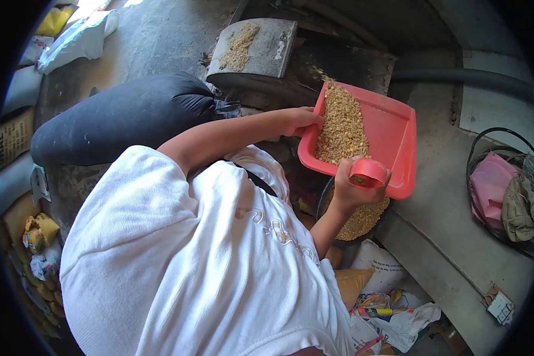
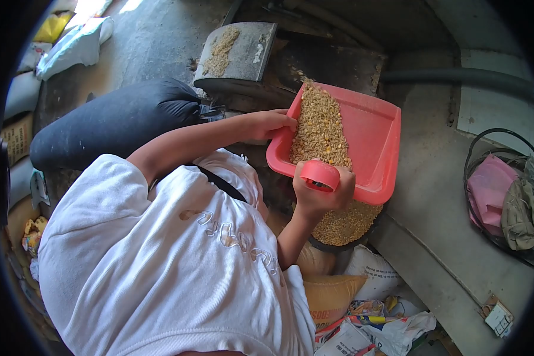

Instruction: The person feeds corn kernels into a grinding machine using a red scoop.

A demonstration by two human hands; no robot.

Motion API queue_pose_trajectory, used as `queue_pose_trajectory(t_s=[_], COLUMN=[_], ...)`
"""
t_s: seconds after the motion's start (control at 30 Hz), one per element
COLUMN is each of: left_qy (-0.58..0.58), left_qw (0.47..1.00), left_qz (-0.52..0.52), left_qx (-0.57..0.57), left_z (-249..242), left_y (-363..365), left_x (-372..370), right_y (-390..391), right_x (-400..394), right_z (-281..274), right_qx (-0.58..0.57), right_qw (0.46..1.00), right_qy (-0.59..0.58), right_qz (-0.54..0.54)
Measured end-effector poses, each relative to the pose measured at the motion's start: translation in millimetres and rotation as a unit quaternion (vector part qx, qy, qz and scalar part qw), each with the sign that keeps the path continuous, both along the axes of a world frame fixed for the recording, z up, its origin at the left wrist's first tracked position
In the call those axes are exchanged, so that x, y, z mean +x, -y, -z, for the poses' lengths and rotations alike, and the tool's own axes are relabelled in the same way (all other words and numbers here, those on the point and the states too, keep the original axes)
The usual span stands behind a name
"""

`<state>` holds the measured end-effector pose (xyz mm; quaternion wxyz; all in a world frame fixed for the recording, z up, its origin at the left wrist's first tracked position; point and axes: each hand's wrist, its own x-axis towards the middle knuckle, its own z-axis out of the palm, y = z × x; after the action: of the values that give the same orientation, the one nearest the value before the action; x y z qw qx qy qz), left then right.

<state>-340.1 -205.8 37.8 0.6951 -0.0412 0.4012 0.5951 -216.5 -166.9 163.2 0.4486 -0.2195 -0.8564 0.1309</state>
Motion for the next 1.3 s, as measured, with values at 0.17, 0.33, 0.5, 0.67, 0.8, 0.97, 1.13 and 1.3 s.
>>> queue_pose_trajectory(t_s=[0.17, 0.33, 0.5, 0.67, 0.8, 0.97, 1.13, 1.3], left_qy=[0.003, -0.007, -0.002, 0.003, 0.006, 0.002, 0.007, 0.015], left_qw=[1.0, 1.0, 1.0, 1.0, 1.0, 1.0, 1.0, 1.0], left_qz=[-0.003, -0.003, -0.006, -0.004, -0.011, 0.0, -0.004, -0.011], left_qx=[0.007, 0.009, 0.013, 0.011, 0.007, 0.0, 0.008, 0.013], left_z=[1.0, 1.1, 0.7, -7.0, -9.5, -5.1, -8.6, -6.0], left_y=[0.2, -0.2, 0.1, 2.3, 3.2, 2.1, 3.0, 1.0], left_x=[0.4, -0.6, -1.7, -3.1, -3.1, -3.4, -4.1, -3.7], right_y=[-0.8, -1.9, -1.7, -1.8, -2.2, -3.0, -4.7, -3.3], right_x=[-0.6, -0.9, -3.0, -4.4, -6.4, -7.5, -9.0, -11.9], right_z=[-5.9, -5.2, -5.0, -7.6, -9.7, -9.2, -9.9, -11.8], right_qx=[0.04, 0.021, -0.003, 0.013, 0.037, 0.034, 0.036, 0.03], right_qw=[0.999, 0.999, 1.0, 0.999, 0.998, 0.998, 0.998, 0.999], right_qy=[0.029, 0.03, 0.028, 0.045, 0.05, 0.049, 0.046, 0.038], right_qz=[0.009, -0.002, 0.003, 0.006, 0.008, 0.002, -0.004, 0.001])
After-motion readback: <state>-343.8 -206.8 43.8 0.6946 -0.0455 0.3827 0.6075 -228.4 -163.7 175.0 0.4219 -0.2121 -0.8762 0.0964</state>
